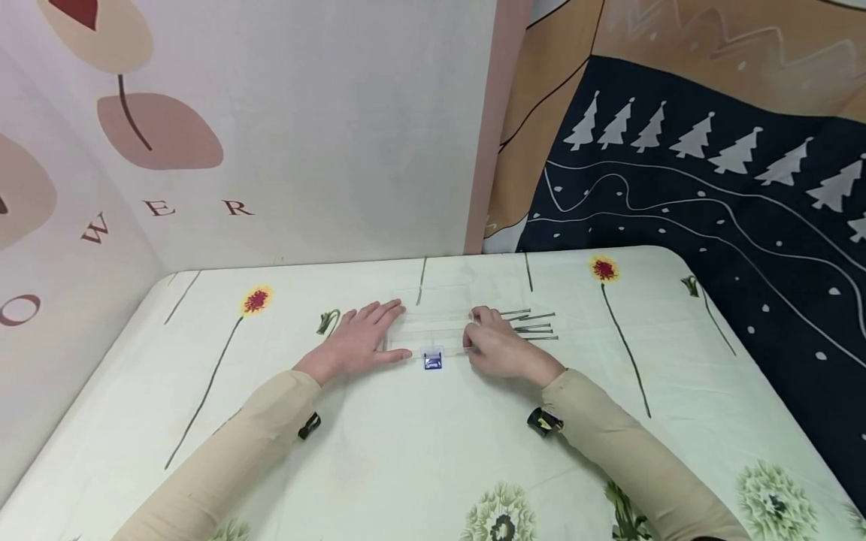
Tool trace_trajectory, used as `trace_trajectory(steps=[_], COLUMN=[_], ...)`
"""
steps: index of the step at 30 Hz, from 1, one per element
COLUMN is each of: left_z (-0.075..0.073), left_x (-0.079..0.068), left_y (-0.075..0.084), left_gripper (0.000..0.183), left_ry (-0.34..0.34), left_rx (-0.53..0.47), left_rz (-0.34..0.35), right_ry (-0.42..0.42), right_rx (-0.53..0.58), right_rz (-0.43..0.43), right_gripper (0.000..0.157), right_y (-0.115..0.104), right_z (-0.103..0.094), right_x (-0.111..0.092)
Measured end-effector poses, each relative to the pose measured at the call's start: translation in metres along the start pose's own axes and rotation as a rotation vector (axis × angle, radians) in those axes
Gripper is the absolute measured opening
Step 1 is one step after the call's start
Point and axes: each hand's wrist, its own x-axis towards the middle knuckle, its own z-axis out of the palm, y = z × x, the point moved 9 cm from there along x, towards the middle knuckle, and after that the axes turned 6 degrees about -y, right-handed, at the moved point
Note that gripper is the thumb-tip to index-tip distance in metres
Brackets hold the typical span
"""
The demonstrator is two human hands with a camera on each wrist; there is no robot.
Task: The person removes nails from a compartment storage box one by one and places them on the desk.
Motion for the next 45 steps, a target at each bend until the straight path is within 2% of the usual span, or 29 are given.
trace_trajectory(steps=[5,18,26,35,45], left_z=[0.0,-0.002,0.0,-0.001,0.0], left_x=[0.0,-0.001,0.0,-0.001,0.0], left_y=[0.0,0.0,0.001,0.001,0.0], left_gripper=[0.089,0.089,0.09,0.09,0.09], left_ry=[0.008,0.001,-0.008,-0.004,-0.005], left_rx=[0.0,0.001,0.01,0.004,0.013], left_rz=[0.005,0.003,0.004,0.003,0.001], right_ry=[-0.001,-0.021,-0.052,-0.061,0.001], right_rx=[-0.029,0.043,0.16,0.238,0.267], right_rz=[-0.02,-0.007,0.01,0.015,0.021], right_gripper=[0.01,0.011,0.008,0.009,0.013], right_y=[-0.002,0.005,0.012,0.014,0.027], right_z=[0.001,0.001,0.0,-0.005,-0.017], right_x=[0.001,-0.001,-0.002,-0.003,-0.014])
